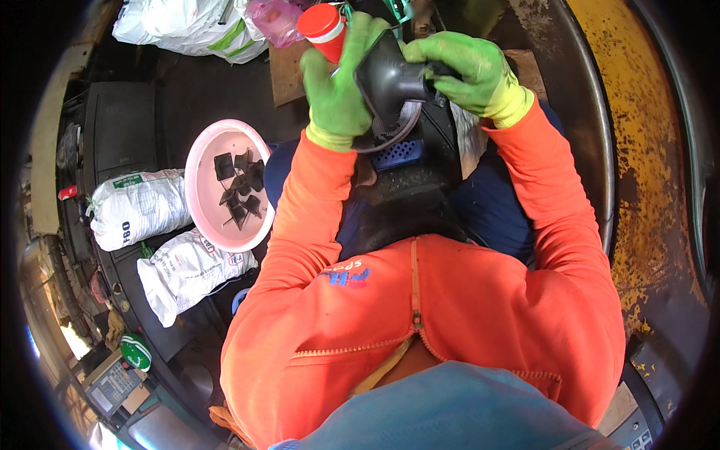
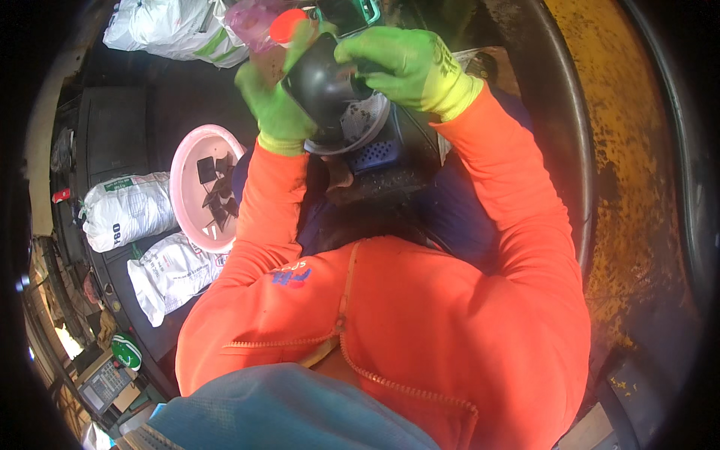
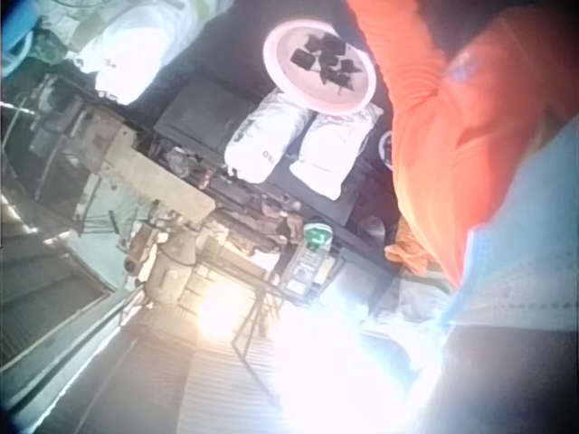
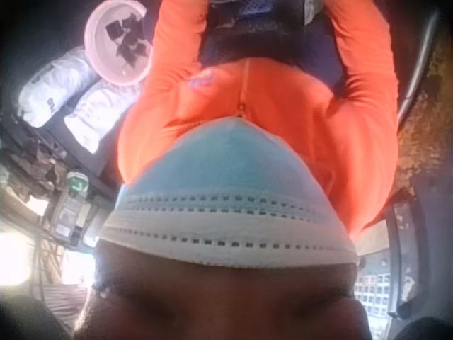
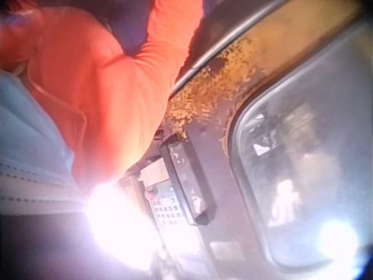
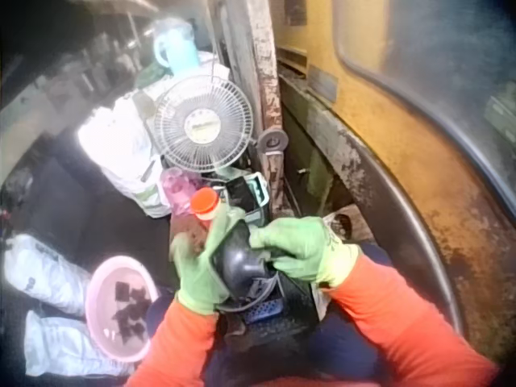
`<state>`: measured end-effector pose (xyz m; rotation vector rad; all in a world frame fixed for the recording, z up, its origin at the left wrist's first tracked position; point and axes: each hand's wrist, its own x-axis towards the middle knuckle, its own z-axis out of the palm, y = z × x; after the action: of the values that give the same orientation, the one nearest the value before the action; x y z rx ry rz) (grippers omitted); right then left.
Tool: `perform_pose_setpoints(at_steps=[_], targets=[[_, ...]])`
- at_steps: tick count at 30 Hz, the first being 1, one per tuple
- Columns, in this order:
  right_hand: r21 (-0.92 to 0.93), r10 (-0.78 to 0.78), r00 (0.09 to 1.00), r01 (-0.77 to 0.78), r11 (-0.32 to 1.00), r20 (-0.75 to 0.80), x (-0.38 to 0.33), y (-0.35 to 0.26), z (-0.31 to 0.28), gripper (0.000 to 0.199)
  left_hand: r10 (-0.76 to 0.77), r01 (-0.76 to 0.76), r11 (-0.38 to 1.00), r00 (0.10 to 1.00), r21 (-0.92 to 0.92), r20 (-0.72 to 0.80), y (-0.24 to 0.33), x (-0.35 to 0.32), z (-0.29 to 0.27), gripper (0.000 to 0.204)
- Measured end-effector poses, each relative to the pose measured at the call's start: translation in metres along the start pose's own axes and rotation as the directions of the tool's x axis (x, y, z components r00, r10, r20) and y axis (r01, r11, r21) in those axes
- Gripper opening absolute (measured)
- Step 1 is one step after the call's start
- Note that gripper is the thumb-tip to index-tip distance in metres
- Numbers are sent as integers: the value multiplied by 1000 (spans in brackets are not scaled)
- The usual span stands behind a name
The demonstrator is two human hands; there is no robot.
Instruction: The person sits on the floor and repeatedly picks up small dark metal parts from a white bowl, rubs them with a cloth, and places them into a pink bowl. The person continues this process for several parts.
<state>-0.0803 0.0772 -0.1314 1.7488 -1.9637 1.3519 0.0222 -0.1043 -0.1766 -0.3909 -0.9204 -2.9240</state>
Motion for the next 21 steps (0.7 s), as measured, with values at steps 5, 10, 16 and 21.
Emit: perform_pose_setpoints(at_steps=[5,10,16,21], targets=[[-334,-294,936,344,877,193,-2,5,6,33,-346,290,921,916,-259,-204,-10,-3,-8,68],[474,528,825,-553,685,200,-2,2,5,25,-199,163,971,957,-175,-212,2,4,-16,53],[-41,160,977,-155,987,139,-3,3,14,26,-12,-11,995,973,-96,-232,21,3,-17,62],[-134,45,998,-38,990,52,-2,3,23,29,2,-5,1000,980,-14,-200,22,0,-8,76]])
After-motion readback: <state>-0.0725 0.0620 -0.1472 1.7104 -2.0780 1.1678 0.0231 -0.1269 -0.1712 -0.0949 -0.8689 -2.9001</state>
